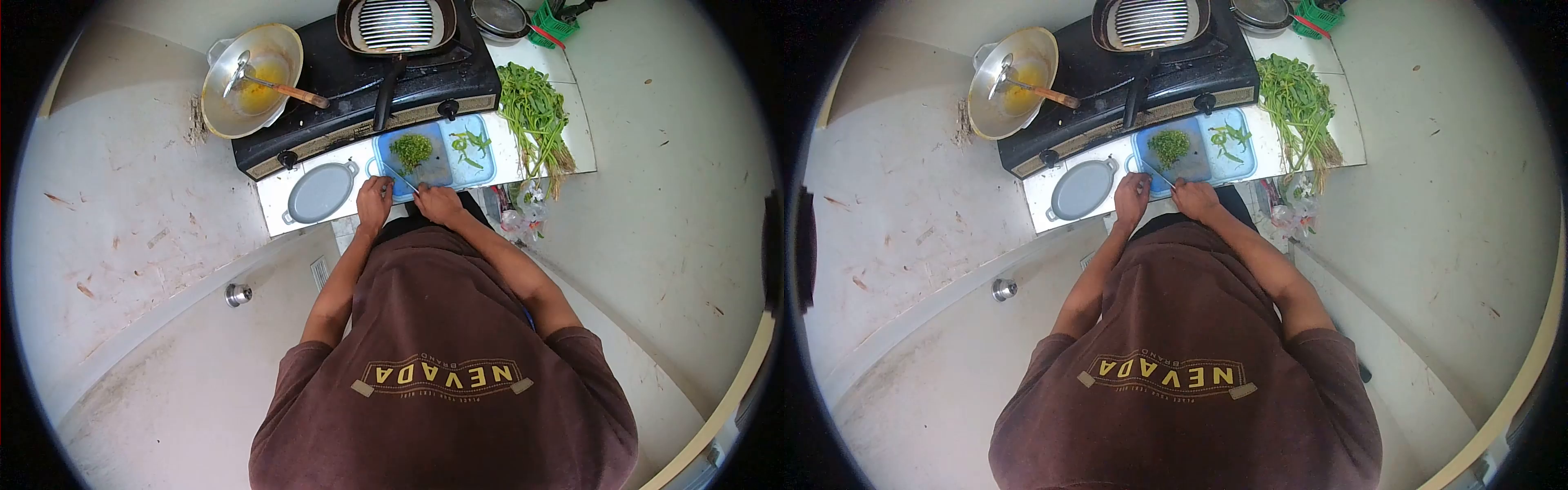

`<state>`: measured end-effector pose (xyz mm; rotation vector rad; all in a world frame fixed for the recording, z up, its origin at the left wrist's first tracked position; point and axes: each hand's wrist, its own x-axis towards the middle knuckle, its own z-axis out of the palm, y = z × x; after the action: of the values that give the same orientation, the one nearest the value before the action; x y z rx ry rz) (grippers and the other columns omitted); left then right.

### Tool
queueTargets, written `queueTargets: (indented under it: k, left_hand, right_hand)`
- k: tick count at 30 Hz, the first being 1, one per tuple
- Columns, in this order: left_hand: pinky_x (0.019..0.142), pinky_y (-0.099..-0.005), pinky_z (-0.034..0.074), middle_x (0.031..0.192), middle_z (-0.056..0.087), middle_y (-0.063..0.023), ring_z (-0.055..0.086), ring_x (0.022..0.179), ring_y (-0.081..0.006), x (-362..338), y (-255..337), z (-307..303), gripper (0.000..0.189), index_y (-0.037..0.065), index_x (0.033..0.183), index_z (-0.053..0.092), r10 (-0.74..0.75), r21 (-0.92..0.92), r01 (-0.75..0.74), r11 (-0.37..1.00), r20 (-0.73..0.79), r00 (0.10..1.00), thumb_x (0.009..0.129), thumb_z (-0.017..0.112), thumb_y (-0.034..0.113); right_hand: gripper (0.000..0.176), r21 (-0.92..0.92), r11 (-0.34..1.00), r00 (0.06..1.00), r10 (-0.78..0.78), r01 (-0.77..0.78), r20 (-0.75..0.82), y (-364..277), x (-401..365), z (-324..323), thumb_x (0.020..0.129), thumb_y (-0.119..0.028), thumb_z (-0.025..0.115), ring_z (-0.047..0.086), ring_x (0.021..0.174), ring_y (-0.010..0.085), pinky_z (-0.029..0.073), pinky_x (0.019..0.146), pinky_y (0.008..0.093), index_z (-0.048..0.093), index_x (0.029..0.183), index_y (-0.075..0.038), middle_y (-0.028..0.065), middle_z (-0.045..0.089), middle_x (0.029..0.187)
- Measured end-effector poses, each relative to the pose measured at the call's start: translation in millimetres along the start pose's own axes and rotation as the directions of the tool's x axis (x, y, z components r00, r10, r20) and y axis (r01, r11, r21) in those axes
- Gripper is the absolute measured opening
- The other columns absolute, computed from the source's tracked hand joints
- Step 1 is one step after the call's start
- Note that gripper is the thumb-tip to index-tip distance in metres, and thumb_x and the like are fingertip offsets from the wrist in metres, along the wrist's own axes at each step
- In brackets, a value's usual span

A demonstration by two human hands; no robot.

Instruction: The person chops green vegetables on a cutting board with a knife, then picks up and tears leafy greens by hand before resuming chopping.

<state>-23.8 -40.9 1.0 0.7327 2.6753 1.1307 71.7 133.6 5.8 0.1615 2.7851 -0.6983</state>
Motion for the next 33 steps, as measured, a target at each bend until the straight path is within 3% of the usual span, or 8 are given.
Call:
queueTargets:
  k: [7, 13, 19, 23, 29, 33]
  left_hand:
    - [0.077, -0.0423, 0.052, 0.089, 0.067, -0.0122, 0.065, 0.086, -0.0327, -2, -4, -1, 0.008, 0.003, 0.093, 0.075, 0.119, 0.056, -0.116, 0.992, -0.039, 0.992, 0.086, 0.070, 0.006]
    - [0.077, -0.0419, 0.052, 0.090, 0.068, -0.0118, 0.066, 0.086, -0.0326, -6, -5, -1, 0.010, 0.003, 0.096, 0.076, 0.116, 0.064, -0.113, 0.992, -0.039, 0.993, 0.087, 0.070, 0.006]
    - [0.074, -0.0417, 0.052, 0.089, 0.068, -0.0114, 0.065, 0.080, -0.0310, -8, -5, 2, 0.009, 0.004, 0.095, 0.075, -0.019, -0.030, 0.018, 0.999, -0.018, 1.000, 0.090, 0.069, 0.008]
    - [0.075, -0.0416, 0.052, 0.089, 0.068, -0.0114, 0.065, 0.081, -0.0306, -6, -7, -1, 0.008, 0.005, 0.094, 0.074, -0.005, -0.017, 0.005, 1.000, -0.001, 1.000, 0.090, 0.068, 0.008]
    - [0.078, -0.0421, 0.053, 0.090, 0.068, -0.0117, 0.066, 0.086, -0.0324, -8, -12, 1, 0.008, 0.004, 0.093, 0.074, 0.052, -0.004, -0.052, 0.999, -0.018, 0.998, 0.089, 0.069, 0.007]
    - [0.080, -0.0423, 0.053, 0.091, 0.068, -0.0119, 0.066, 0.088, -0.0331, -10, -8, -1, 0.008, 0.003, 0.094, 0.074, 0.041, -0.009, -0.041, 0.999, -0.015, 0.999, 0.088, 0.069, 0.006]
  right_hand:
    - [0.040, -0.016, 0.999, 0.999, -0.041, 0.042, 0.029, -4, -2, -1, 0.102, -0.037, 0.051, 0.071, 0.071, 0.0424, 0.057, 0.067, 0.0524, 0.061, 0.098, 0.002, 0.0237, 0.070, 0.073]
    - [0.038, -0.040, 0.998, 0.995, -0.049, 0.053, 0.089, -10, 7, -6, 0.103, -0.034, 0.047, 0.073, 0.076, 0.0414, 0.058, 0.068, 0.0531, 0.059, 0.100, 0.002, 0.0235, 0.072, 0.078]
    - [0.039, -0.001, 1.000, 0.996, 0.005, -0.005, 0.085, -2, -2, -5, 0.104, -0.035, 0.046, 0.073, 0.076, 0.0416, 0.058, 0.069, 0.0529, 0.059, 0.101, 0.002, 0.0236, 0.072, 0.079]
    - [0.041, -0.003, 1.000, 0.994, 0.027, -0.027, 0.102, -2, -2, -9, 0.104, -0.036, 0.046, 0.073, 0.077, 0.0413, 0.058, 0.070, 0.0530, 0.060, 0.103, 0.003, 0.0238, 0.072, 0.080]
    - [0.041, -0.020, 0.997, 0.991, -0.068, 0.070, 0.113, -5, -4, -13, 0.103, -0.036, 0.047, 0.073, 0.077, 0.0411, 0.057, 0.071, 0.0533, 0.060, 0.103, 0.002, 0.0227, 0.072, 0.080]
    - [0.040, -0.010, 0.996, 0.996, -0.085, 0.085, 0.027, -3, 1, 1, 0.101, -0.037, 0.052, 0.070, 0.068, 0.0426, 0.057, 0.064, 0.0528, 0.060, 0.097, 0.002, 0.0238, 0.069, 0.071]
